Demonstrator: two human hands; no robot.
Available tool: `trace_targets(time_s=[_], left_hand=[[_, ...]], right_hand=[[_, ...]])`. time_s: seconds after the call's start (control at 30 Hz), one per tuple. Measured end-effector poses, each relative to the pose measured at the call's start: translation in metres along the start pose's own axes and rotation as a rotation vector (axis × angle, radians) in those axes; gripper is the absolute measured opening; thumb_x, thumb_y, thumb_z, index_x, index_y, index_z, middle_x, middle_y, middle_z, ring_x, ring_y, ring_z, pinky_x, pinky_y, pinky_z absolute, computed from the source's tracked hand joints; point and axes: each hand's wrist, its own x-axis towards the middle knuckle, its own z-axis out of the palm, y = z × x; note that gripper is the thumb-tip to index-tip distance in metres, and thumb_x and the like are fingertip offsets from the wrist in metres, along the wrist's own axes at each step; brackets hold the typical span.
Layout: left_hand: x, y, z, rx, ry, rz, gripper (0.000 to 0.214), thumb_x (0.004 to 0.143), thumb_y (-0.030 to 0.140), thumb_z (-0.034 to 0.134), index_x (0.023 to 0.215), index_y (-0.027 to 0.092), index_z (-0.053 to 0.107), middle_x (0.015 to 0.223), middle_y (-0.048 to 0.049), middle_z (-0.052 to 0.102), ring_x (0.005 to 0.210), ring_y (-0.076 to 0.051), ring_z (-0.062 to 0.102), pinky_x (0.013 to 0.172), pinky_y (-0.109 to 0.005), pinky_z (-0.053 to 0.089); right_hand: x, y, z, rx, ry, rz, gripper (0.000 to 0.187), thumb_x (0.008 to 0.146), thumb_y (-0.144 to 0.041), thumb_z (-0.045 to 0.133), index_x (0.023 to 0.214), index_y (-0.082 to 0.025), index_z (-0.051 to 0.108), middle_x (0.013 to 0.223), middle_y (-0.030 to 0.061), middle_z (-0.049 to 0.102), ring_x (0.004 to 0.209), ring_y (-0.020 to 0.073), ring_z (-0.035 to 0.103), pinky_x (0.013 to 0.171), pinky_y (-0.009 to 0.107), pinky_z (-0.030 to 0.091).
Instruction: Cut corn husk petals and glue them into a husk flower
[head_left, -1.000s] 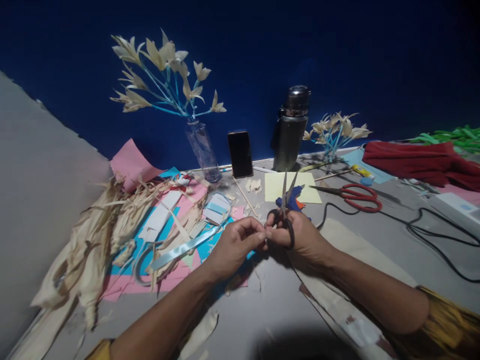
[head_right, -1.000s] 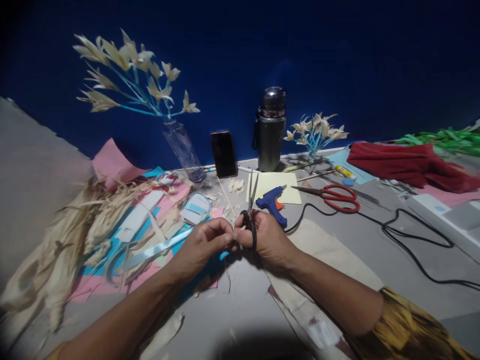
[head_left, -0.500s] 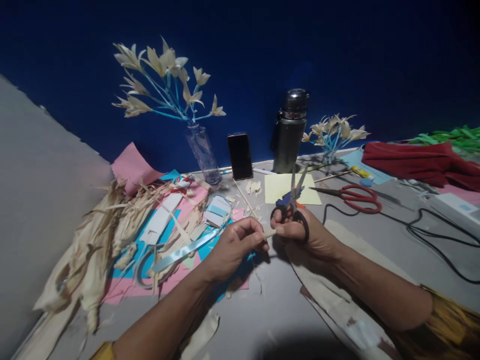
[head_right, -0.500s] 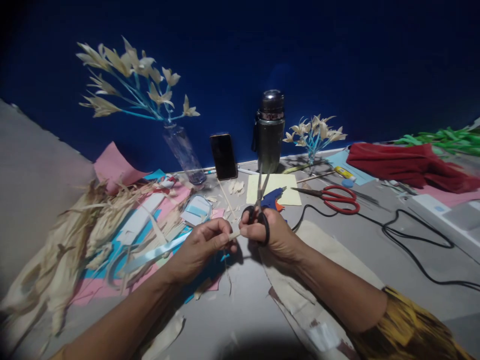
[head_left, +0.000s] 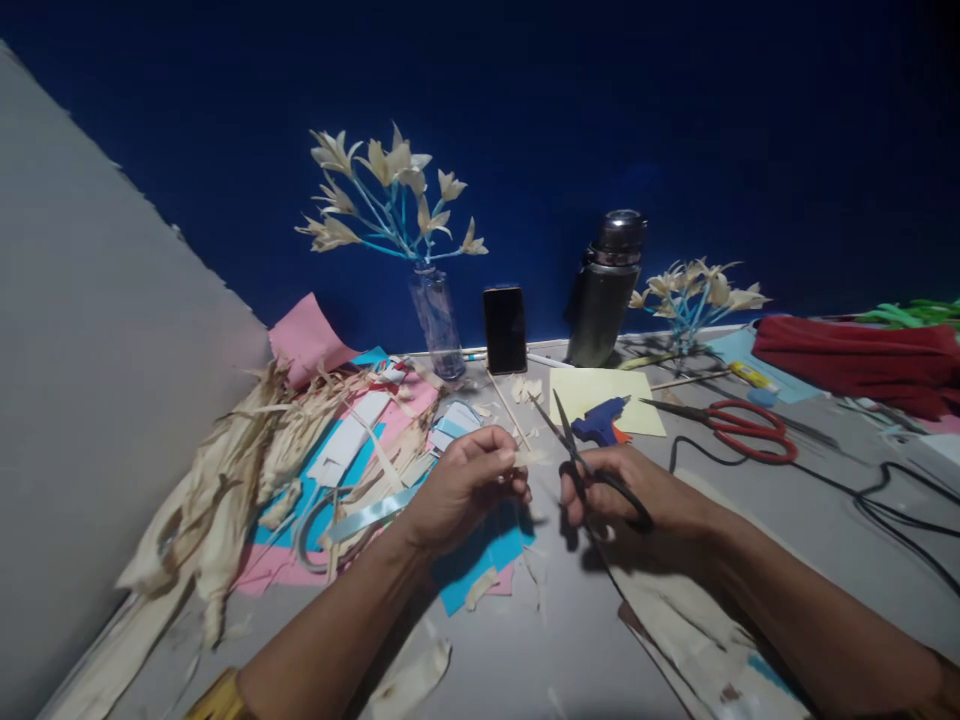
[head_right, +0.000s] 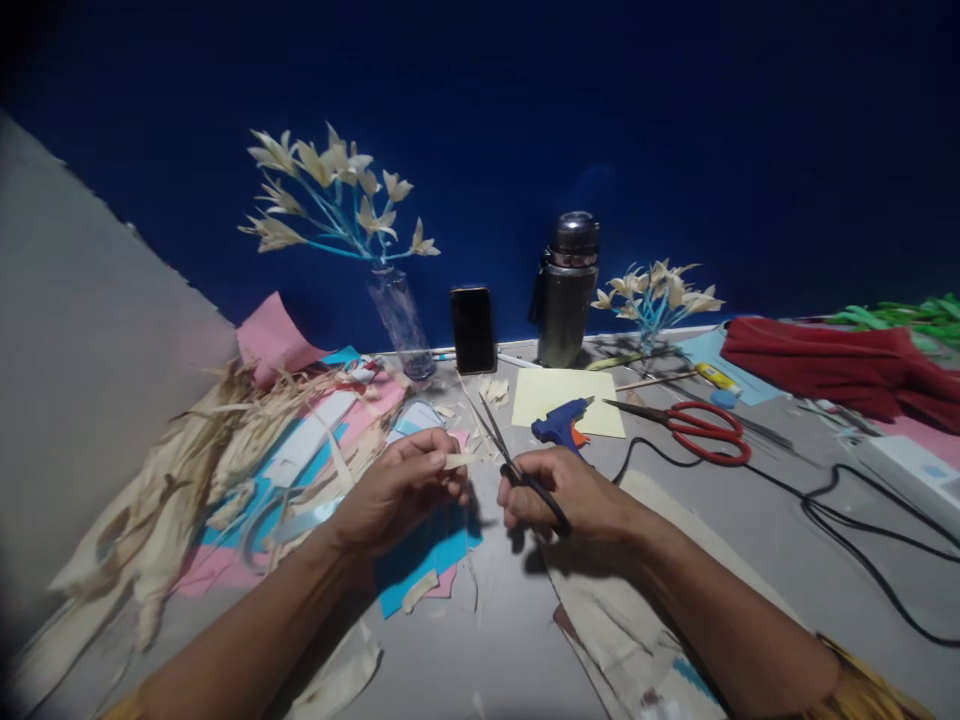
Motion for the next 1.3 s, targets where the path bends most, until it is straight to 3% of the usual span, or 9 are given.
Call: trace_targets(time_s=[0.17, 0.37, 0.67, 0.83, 1.07, 1.3], left_hand=[[-0.002, 0.005, -0.001, -0.092, 0.015, 0.042, 0.020, 0.071, 0.024, 0.081, 0.073, 0.014, 0.064, 0.083, -0.0060, 0.069, 0.078, -0.020, 0.070, 0.069, -0.031, 0.056], [0.000, 0.004, -0.001, -0.074, -0.027, 0.055, 0.021, 0.070, 0.023, 0.082, 0.069, 0.014, 0.063, 0.077, -0.0068, 0.072, 0.074, -0.020, 0.072, 0.068, -0.029, 0.054], [0.000, 0.005, -0.002, -0.031, 0.002, 0.058, 0.021, 0.069, 0.022, 0.082, 0.068, 0.014, 0.062, 0.075, -0.0069, 0.073, 0.071, -0.020, 0.072, 0.069, -0.029, 0.054], [0.001, 0.007, -0.002, -0.012, 0.013, 0.050, 0.022, 0.068, 0.021, 0.082, 0.067, 0.014, 0.062, 0.074, -0.0061, 0.072, 0.070, -0.020, 0.072, 0.069, -0.031, 0.055], [0.001, 0.008, -0.002, 0.004, 0.041, 0.038, 0.023, 0.065, 0.021, 0.084, 0.065, 0.014, 0.062, 0.072, -0.0045, 0.071, 0.066, -0.019, 0.071, 0.068, -0.030, 0.056], [0.001, 0.007, -0.007, 0.016, 0.019, 0.044, 0.022, 0.069, 0.021, 0.081, 0.066, 0.014, 0.061, 0.074, -0.0042, 0.070, 0.067, -0.018, 0.071, 0.068, -0.030, 0.056]], right_hand=[[0.000, 0.001, -0.003, -0.058, -0.090, 0.007, 0.060, 0.071, -0.071, 0.075, 0.083, -0.013, 0.071, 0.076, 0.0095, 0.071, 0.070, 0.0190, 0.062, 0.063, 0.028, 0.045], [-0.002, 0.003, -0.001, 0.050, -0.224, 0.053, 0.062, 0.069, -0.071, 0.077, 0.080, -0.010, 0.070, 0.071, 0.0080, 0.069, 0.061, 0.0152, 0.061, 0.057, 0.024, 0.045], [-0.005, 0.003, 0.001, 0.027, -0.197, 0.163, 0.050, 0.071, -0.060, 0.080, 0.072, -0.012, 0.067, 0.060, 0.0019, 0.062, 0.049, 0.0107, 0.054, 0.042, 0.019, 0.037], [-0.005, 0.004, 0.002, 0.015, -0.158, 0.169, 0.045, 0.070, -0.055, 0.080, 0.068, -0.012, 0.065, 0.056, -0.0003, 0.058, 0.047, 0.0094, 0.048, 0.042, 0.019, 0.033], [-0.005, -0.007, 0.006, -0.044, -0.118, 0.228, 0.030, 0.072, -0.033, 0.076, 0.059, -0.016, 0.056, 0.050, -0.0040, 0.049, 0.046, 0.0078, 0.040, 0.042, 0.019, 0.030], [-0.004, -0.008, 0.006, -0.102, -0.116, 0.244, 0.027, 0.070, -0.030, 0.074, 0.056, -0.015, 0.056, 0.051, -0.0005, 0.056, 0.046, 0.0092, 0.045, 0.043, 0.020, 0.031]])
